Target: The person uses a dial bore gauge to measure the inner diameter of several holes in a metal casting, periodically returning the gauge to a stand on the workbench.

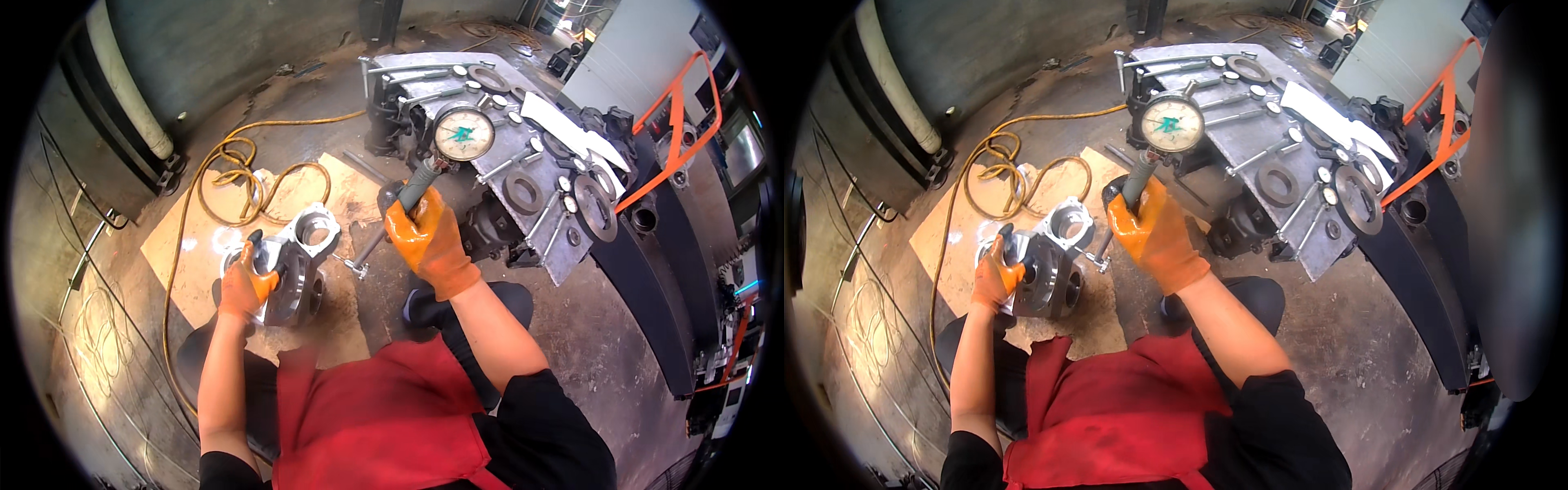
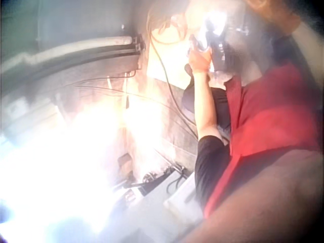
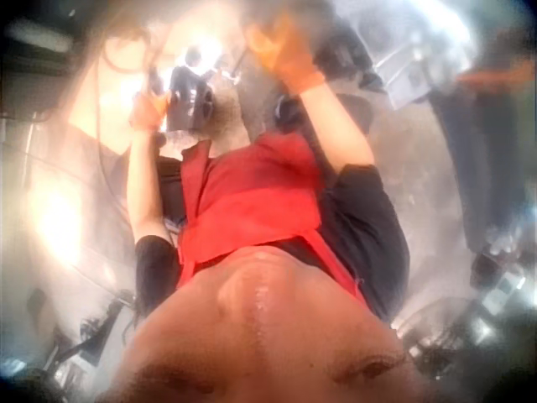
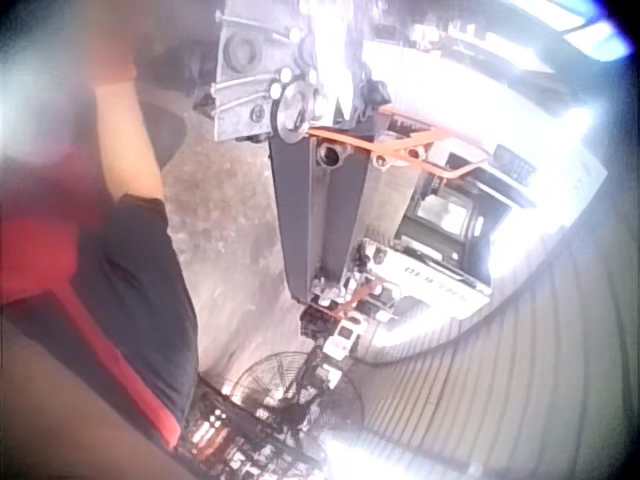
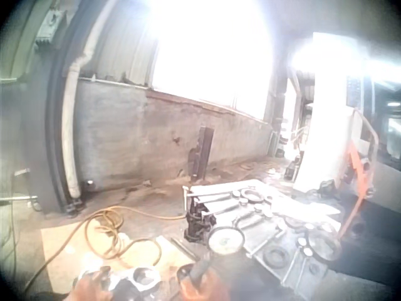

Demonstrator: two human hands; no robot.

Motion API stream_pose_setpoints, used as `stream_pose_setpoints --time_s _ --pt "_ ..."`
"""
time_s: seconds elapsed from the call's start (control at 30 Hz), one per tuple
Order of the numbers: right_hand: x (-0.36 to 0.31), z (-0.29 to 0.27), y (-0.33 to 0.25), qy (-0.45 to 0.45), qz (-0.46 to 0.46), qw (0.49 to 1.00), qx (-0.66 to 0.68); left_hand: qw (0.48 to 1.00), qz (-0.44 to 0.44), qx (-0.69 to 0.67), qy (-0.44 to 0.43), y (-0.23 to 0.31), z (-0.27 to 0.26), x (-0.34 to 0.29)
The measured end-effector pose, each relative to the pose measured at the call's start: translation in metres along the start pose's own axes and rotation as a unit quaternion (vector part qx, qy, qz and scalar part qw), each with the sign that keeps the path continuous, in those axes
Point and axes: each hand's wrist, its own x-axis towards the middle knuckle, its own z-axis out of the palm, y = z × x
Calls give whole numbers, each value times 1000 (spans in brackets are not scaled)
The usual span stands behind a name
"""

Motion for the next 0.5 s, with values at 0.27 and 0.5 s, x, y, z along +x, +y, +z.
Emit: stream_pose_setpoints --time_s 0.27,0.5 --pt "-11 63 49 8 78 964 252 922 -90 -361 104 -48 8 -3" --pt "-14 150 104 13 139 941 309 926 -103 -324 165 -73 19 -18"
